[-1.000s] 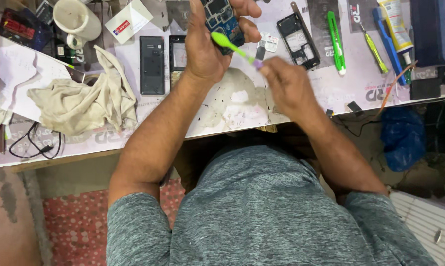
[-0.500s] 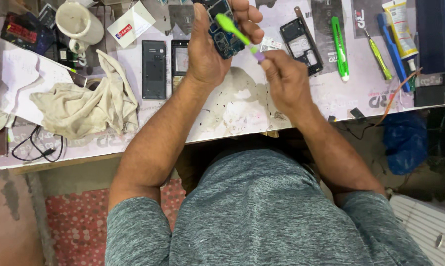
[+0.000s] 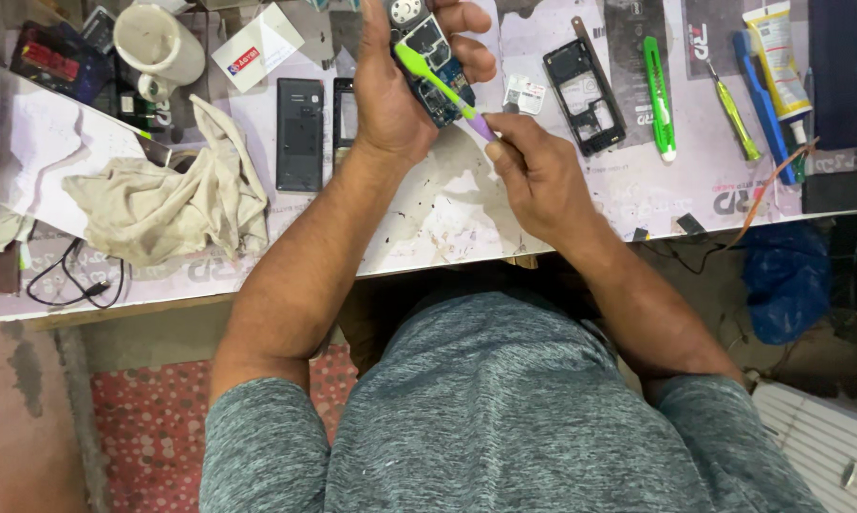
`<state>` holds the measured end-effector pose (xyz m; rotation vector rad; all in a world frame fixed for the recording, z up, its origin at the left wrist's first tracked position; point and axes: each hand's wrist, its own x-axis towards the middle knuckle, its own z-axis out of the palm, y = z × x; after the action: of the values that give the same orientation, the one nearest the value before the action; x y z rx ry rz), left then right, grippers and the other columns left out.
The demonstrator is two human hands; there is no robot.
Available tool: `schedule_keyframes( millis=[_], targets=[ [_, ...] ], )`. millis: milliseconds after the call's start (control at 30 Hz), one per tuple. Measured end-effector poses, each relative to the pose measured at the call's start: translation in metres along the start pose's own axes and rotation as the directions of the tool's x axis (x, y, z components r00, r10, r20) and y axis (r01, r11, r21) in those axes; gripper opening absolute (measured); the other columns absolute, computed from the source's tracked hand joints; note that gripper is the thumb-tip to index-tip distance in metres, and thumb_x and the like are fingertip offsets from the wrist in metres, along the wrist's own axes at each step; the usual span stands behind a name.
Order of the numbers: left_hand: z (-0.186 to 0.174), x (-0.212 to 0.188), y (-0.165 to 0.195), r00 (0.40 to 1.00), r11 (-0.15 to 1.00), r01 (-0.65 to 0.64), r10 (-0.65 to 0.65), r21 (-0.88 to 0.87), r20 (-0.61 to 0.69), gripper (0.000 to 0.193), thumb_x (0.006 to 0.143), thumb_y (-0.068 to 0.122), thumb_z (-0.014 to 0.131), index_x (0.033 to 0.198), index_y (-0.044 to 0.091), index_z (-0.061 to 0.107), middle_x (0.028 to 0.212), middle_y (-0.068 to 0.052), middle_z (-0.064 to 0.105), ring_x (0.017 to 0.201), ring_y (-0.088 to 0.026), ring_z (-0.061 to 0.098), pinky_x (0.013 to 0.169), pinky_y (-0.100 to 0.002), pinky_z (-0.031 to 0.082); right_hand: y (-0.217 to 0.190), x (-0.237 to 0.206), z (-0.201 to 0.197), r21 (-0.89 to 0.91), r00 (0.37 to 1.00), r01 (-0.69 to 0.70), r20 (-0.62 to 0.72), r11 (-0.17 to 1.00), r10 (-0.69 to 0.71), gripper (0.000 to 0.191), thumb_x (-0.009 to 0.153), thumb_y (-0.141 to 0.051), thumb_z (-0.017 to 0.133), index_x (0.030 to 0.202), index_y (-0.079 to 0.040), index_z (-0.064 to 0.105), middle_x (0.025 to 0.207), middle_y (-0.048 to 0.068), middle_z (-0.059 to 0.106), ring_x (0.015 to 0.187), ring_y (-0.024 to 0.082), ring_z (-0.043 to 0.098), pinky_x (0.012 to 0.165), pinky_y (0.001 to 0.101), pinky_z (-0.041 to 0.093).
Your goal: The person holds a disassembled phone motherboard in one hand and sprays liquid on it from a spray bottle. They then scrub the circuit board with a toothbrush, working over different areas of the board, and continue brushing a small phone component at the end.
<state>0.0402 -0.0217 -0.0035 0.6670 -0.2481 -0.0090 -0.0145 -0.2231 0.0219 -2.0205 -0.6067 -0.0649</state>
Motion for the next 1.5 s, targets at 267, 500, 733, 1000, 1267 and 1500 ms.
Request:
schedule_keyframes(
  millis=[267, 500, 733, 1000, 1267, 1500],
  targets=[
    [-0.001, 0.0, -0.002, 0.998, 0.998, 0.044, -0.046, -0.042, -0.053, 0.08, 0.101, 0.072, 0.033, 0.124, 0.001, 0.06, 0.105, -0.016, 0.071, 0.089, -0.028, 0.072, 0.082, -0.042, 0.061, 0.003, -0.003, 0.009, -0.046, 0.994, 0.111, -0.01, 0.993, -0.112, 0.023, 0.11, -0.008, 0.063, 0.131, -0.001, 0.061, 0.087, 0.01, 0.065, 0.076, 0.015, 0.063, 0.067, 0.0305, 0.05],
    [-0.001, 0.0, -0.001, 0.999, 1.0, 0.008, -0.009, -0.007, -0.04, 0.08, 0.103, 0.073, 0.033, 0.121, 0.001, 0.062, 0.103, -0.015, 0.071, 0.084, -0.025, 0.07, 0.078, -0.039, 0.061, 0.003, -0.003, 0.011, -0.021, 1.0, -0.002, -0.031, 1.0, 0.002, 0.023, 0.106, -0.004, 0.064, 0.129, -0.002, 0.064, 0.085, 0.01, 0.065, 0.069, 0.014, 0.06, 0.061, 0.0307, 0.048],
    [0.001, -0.001, -0.001, 0.999, 0.999, 0.01, -0.009, 0.039, -0.032, 0.077, 0.101, 0.073, 0.031, 0.117, 0.004, 0.063, 0.103, -0.014, 0.072, 0.089, -0.025, 0.073, 0.08, -0.041, 0.064, -0.001, -0.008, 0.011, -0.037, 0.999, 0.024, -0.033, 0.999, -0.025, 0.023, 0.108, -0.003, 0.065, 0.131, -0.002, 0.063, 0.088, 0.012, 0.066, 0.074, 0.017, 0.063, 0.067, 0.0327, 0.05],
    [-0.003, -0.001, -0.001, 0.998, 0.999, 0.032, -0.032, 0.001, -0.056, 0.078, 0.103, 0.07, 0.028, 0.121, 0.001, 0.062, 0.105, -0.014, 0.072, 0.086, -0.025, 0.073, 0.081, -0.041, 0.063, -0.01, -0.017, -0.008, -0.112, 0.999, -0.006, 0.046, 0.994, 0.012, 0.026, 0.104, -0.001, 0.067, 0.129, -0.002, 0.064, 0.086, 0.014, 0.066, 0.068, 0.021, 0.062, 0.063, 0.0339, 0.048],
    [0.004, -0.006, -0.004, 0.997, 0.998, 0.06, -0.061, -0.019, -0.049, 0.08, 0.101, 0.071, 0.03, 0.124, 0.0, 0.058, 0.101, -0.014, 0.071, 0.08, -0.022, 0.071, 0.073, -0.036, 0.061, -0.008, -0.008, 0.003, -0.129, 0.995, 0.101, 0.002, 0.986, -0.101, 0.025, 0.105, -0.001, 0.067, 0.129, -0.003, 0.06, 0.094, 0.016, 0.068, 0.071, 0.023, 0.065, 0.063, 0.0343, 0.049],
    [-0.002, -0.003, -0.004, 0.995, 0.998, 0.058, -0.059, -0.023, -0.082, 0.076, 0.103, 0.069, 0.031, 0.122, 0.0, 0.057, 0.097, -0.014, 0.07, 0.078, -0.022, 0.07, 0.07, -0.035, 0.061, -0.013, -0.028, -0.005, -0.154, 0.996, -0.063, 0.053, 0.986, 0.072, 0.025, 0.104, -0.001, 0.068, 0.128, -0.003, 0.063, 0.079, 0.015, 0.062, 0.061, 0.022, 0.059, 0.059, 0.0358, 0.046]
  ],
)
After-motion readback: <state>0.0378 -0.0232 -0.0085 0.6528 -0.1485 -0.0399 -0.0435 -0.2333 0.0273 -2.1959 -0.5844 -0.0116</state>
